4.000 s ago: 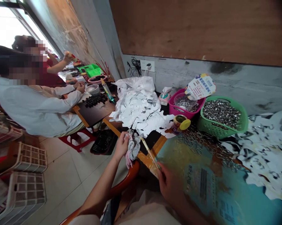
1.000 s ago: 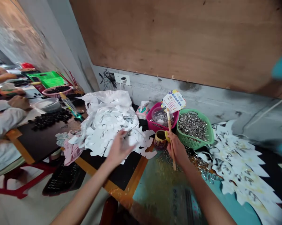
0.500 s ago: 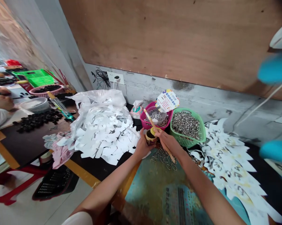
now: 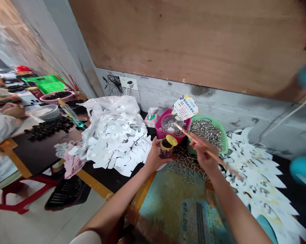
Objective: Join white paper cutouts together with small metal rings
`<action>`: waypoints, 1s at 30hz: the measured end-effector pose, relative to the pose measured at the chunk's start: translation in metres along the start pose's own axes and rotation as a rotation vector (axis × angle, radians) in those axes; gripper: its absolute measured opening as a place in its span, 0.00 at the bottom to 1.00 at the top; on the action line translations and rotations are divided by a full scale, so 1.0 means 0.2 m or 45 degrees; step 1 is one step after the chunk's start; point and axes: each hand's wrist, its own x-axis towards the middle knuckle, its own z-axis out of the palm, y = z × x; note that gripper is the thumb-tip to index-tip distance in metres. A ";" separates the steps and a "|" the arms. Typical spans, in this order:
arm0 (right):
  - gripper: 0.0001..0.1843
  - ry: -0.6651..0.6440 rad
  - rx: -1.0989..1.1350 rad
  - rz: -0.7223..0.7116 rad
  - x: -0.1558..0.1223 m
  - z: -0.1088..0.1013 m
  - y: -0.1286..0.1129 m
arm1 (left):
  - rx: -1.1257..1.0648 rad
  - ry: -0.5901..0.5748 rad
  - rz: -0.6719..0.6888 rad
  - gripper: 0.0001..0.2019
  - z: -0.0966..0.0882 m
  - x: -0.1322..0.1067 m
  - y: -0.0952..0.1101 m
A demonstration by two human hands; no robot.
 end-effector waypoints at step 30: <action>0.23 0.318 0.281 0.693 -0.06 -0.11 -0.22 | 0.653 0.076 0.011 0.18 -0.62 -0.08 0.00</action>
